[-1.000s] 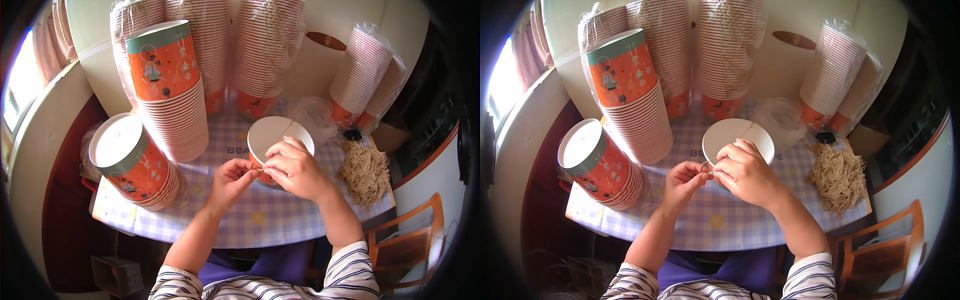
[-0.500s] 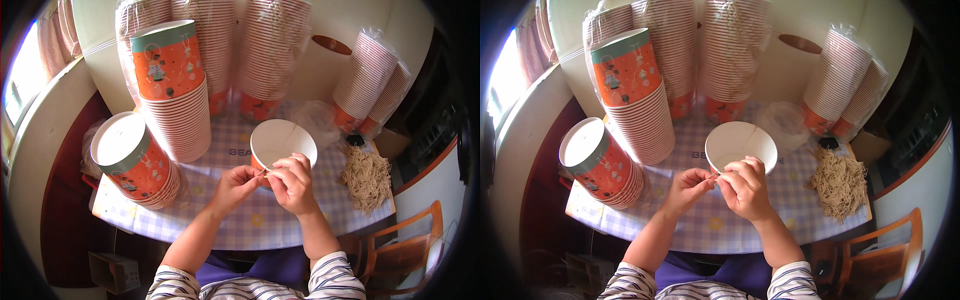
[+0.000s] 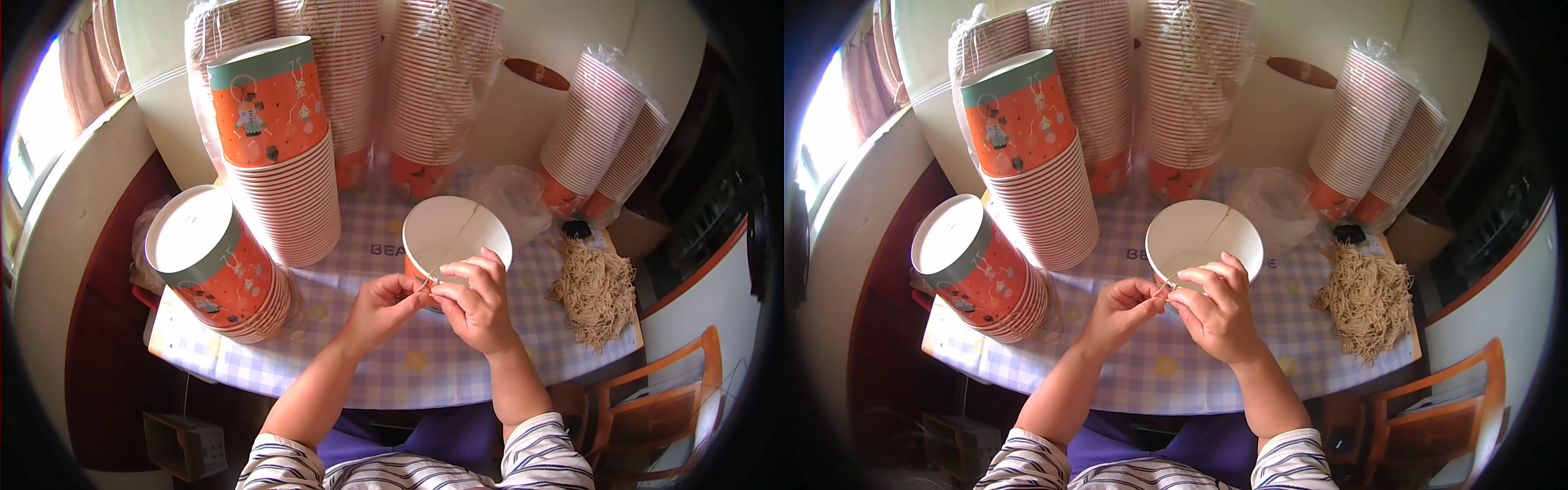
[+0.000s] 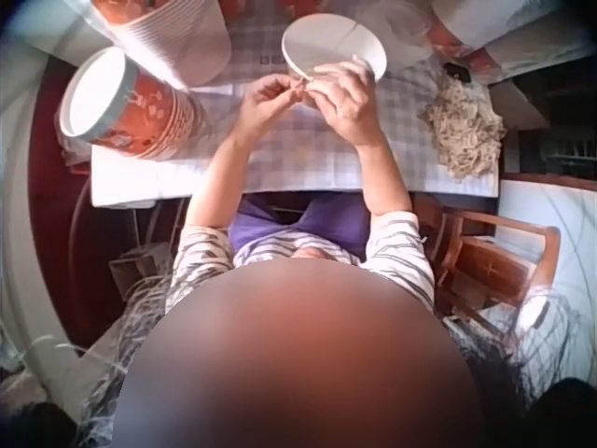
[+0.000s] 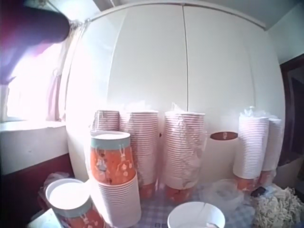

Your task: Manually thread cord handles through the holes of printed paper buckets and tie them.

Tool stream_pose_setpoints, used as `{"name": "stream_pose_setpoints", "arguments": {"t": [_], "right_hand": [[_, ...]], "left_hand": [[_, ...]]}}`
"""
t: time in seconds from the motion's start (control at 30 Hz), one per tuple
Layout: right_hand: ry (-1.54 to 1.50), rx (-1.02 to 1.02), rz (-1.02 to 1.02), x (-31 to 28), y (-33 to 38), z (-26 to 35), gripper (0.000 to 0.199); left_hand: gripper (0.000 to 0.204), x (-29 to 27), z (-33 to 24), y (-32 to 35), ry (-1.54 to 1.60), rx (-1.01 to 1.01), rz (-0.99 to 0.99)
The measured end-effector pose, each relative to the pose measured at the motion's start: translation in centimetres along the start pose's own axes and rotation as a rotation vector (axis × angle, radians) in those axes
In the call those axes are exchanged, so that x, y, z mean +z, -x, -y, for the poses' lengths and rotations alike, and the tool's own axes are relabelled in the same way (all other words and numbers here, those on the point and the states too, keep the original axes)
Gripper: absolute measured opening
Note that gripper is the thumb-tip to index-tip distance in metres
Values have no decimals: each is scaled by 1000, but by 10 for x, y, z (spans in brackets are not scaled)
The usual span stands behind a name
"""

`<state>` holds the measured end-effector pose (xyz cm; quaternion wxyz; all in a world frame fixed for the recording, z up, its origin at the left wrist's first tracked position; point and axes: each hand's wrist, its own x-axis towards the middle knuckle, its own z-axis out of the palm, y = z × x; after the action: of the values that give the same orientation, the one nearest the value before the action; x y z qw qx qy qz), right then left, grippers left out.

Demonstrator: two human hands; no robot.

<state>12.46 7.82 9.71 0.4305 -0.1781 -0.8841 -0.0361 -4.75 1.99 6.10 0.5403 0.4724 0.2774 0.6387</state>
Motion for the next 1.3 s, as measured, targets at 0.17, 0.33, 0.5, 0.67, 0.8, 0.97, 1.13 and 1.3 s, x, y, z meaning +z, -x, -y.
{"name": "stream_pose_setpoints", "arguments": {"t": [0.17, 0.33, 0.5, 0.67, 0.8, 0.97, 1.13, 1.3], "right_hand": [[-25, 8, -32, -1, 0, 1, 15], [-10, 13, -29, -1, 0, 2, 12], [-1, 17, -16, 1, 1, 2, 10], [6, 26, -13, 2, 1, 3, 9], [6, 29, -17, 4, 2, 3, 9], [0, 35, -28, 4, 3, 3, 9], [17, 30, -30, 5, 2, 3, 13], [10, 35, -23, 6, 3, 4, 13]], "left_hand": [[12, 0, -2, 0, 2, -14, 6], [14, -1, -2, 1, -14, -34, 34], [14, -1, 2, 1, -55, -40, 43], [13, 0, 3, 2, -59, -34, 28], [12, -2, 6, 2, -85, -45, 43], [12, -3, 10, 2, -121, -36, 32], [11, -5, 11, 3, -234, -21, 7], [8, -2, 10, 3, -212, -18, -29]]}}
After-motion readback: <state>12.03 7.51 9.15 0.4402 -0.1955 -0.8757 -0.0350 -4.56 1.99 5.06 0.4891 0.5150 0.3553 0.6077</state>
